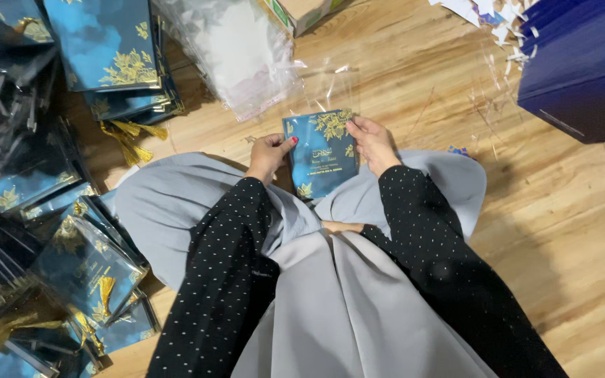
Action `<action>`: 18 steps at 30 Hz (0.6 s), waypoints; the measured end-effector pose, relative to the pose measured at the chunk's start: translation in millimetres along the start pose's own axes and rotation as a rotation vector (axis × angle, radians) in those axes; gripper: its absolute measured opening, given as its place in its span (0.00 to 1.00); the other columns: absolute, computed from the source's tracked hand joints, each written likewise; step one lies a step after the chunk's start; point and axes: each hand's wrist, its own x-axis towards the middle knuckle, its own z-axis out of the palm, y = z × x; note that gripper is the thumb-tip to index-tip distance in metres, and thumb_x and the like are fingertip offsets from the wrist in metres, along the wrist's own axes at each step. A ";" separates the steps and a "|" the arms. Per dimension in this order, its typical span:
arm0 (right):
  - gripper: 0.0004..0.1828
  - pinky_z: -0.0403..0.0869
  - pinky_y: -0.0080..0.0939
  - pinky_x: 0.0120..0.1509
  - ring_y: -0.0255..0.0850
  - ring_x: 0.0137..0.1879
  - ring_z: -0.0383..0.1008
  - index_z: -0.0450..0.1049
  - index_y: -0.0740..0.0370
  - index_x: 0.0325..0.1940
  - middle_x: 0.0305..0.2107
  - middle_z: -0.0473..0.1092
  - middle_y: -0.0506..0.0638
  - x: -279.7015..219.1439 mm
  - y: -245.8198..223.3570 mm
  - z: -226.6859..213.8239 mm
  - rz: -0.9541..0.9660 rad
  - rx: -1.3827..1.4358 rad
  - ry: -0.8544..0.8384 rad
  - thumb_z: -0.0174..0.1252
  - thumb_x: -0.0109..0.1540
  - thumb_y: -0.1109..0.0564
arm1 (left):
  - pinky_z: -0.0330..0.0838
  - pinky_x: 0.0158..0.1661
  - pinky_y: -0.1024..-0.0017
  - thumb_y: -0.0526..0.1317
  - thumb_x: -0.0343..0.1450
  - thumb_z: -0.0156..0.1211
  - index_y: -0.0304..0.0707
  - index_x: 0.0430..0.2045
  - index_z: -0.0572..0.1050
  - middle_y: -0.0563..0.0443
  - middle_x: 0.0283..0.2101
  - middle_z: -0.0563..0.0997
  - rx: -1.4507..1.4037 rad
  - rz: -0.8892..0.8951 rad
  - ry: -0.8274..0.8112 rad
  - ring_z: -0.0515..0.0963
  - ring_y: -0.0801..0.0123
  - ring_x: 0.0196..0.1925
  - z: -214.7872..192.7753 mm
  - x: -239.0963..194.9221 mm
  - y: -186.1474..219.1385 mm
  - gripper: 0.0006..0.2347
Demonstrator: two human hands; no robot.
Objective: The person sits on the floor and repeatedly places blue books with gold designs into clear plastic bags. They seal each bag and set it aside, handling the books and bags by hand.
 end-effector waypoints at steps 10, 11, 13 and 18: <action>0.08 0.66 0.16 0.26 0.20 0.23 0.62 0.72 0.55 0.38 0.25 0.66 0.33 12.5 3.8 2.1 -0.029 0.108 0.099 0.59 0.57 0.54 | 0.76 0.31 0.71 0.42 0.58 0.68 0.41 0.25 0.77 0.53 0.25 0.77 -0.319 -0.187 0.030 0.79 0.69 0.28 1.1 -9.2 35.8 0.10; 0.09 0.71 0.19 0.35 0.23 0.31 0.69 0.71 0.56 0.40 0.28 0.69 0.37 23.8 17.4 -3.1 -0.077 0.110 0.071 0.58 0.57 0.54 | 0.77 0.30 0.71 0.43 0.56 0.68 0.43 0.24 0.77 0.51 0.25 0.77 -0.324 -0.196 0.062 0.79 0.67 0.28 2.1 -9.5 40.6 0.09; 0.08 0.71 0.24 0.41 0.26 0.36 0.69 0.71 0.56 0.41 0.32 0.70 0.40 30.9 27.0 -5.1 -0.100 0.084 0.039 0.57 0.58 0.54 | 0.75 0.32 0.74 0.43 0.58 0.65 0.42 0.25 0.76 0.52 0.27 0.76 -0.353 -0.152 0.074 0.77 0.69 0.31 2.9 -1.7 49.3 0.09; 0.09 0.69 0.34 0.51 0.33 0.44 0.70 0.70 0.58 0.43 0.37 0.72 0.46 36.7 35.7 -7.8 -0.156 0.002 -0.002 0.55 0.60 0.56 | 0.73 0.36 0.78 0.44 0.60 0.65 0.41 0.28 0.76 0.53 0.32 0.78 -0.461 -0.063 0.070 0.77 0.72 0.34 1.7 13.5 66.3 0.10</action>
